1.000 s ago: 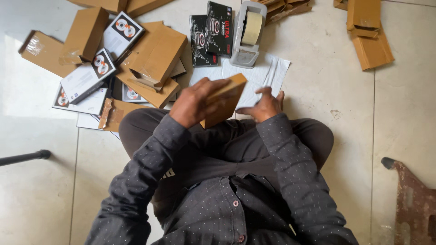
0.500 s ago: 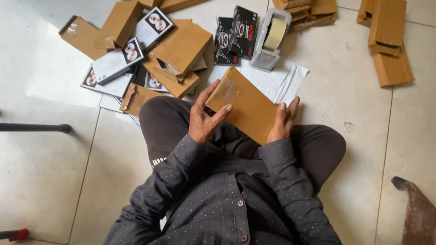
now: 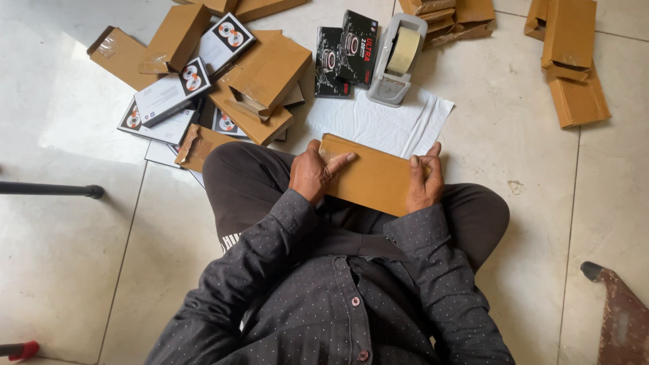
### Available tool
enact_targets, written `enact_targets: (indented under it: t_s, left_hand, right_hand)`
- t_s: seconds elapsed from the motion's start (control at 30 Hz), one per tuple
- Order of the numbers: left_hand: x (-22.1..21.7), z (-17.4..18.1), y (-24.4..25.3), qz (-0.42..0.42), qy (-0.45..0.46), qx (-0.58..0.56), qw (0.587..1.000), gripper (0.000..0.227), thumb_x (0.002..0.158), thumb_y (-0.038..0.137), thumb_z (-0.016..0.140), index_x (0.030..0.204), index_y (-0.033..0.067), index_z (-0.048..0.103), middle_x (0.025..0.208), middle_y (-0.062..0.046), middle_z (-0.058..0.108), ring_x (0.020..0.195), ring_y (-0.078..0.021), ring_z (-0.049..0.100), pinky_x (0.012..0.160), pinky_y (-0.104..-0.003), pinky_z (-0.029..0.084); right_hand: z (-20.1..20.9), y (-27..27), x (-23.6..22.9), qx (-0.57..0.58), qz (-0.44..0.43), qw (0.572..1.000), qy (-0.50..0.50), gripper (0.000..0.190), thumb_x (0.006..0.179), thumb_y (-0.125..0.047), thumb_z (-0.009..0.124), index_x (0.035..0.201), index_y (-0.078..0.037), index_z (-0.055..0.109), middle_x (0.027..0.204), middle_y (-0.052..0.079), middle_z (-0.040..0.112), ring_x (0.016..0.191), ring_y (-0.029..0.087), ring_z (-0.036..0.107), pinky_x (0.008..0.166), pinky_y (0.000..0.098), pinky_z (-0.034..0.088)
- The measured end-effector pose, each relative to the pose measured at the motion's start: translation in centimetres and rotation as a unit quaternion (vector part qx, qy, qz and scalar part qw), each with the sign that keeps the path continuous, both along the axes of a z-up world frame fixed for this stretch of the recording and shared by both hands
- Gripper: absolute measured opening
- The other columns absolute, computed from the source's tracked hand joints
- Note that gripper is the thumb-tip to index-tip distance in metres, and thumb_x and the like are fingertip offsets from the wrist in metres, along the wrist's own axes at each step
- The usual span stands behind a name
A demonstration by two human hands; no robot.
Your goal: The person sits on the floor and packs smart watches into small cardboard boxes. They open a watch box, remove the watch and strap, place them into a shipping box, and seal it with tape. The process is repeated for multiple units.
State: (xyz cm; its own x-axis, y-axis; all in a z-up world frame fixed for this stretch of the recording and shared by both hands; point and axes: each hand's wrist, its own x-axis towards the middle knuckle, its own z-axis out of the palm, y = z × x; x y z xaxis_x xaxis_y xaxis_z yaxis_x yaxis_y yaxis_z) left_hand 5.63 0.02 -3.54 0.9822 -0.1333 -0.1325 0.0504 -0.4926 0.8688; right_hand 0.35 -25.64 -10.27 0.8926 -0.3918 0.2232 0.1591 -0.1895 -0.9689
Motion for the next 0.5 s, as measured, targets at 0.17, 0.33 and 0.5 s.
enact_targets:
  t_s: [0.17,0.33,0.5]
  left_hand:
    - [-0.6,-1.7,-0.7,0.001,-0.071,0.016,0.997,0.090,0.075,0.059,0.082,0.128,-0.0046,0.046,0.102,-0.029,0.069,0.090,-0.0391,0.073,0.079,-0.045,0.059]
    - [-0.3,-3.0,-0.9,-0.010,-0.080,0.011,0.997,0.077,0.085,0.054,0.073,0.145,0.0143,0.045,0.119,-0.024,0.061,0.099,-0.0402,0.068,0.085,-0.047,0.056]
    - [0.8,-3.8,-2.2,0.003,-0.062,0.071,0.996,0.056,0.097,0.050,0.063,0.135,0.0123,0.047,0.114,-0.025,0.062,0.092,-0.0438,0.068,0.079,-0.051,0.055]
  right_hand:
    - [-0.9,-0.9,1.2,-0.057,0.003,0.996,0.073,0.037,0.110,-0.038,0.054,0.098,-0.004,0.061,0.171,0.034,0.009,0.161,0.043,0.011,0.127,0.0461,0.021]
    - [0.0,1.4,1.4,-0.134,-0.050,0.982,0.121,0.037,0.105,-0.038,0.052,0.112,-0.002,0.056,0.167,0.034,0.004,0.153,0.048,0.015,0.118,0.0508,0.031]
    - [1.1,3.1,0.7,-0.350,-0.052,0.933,0.065,0.052,0.105,-0.033,0.063,0.127,0.010,0.043,0.160,0.044,0.006,0.149,0.055,0.014,0.120,0.0557,0.026]
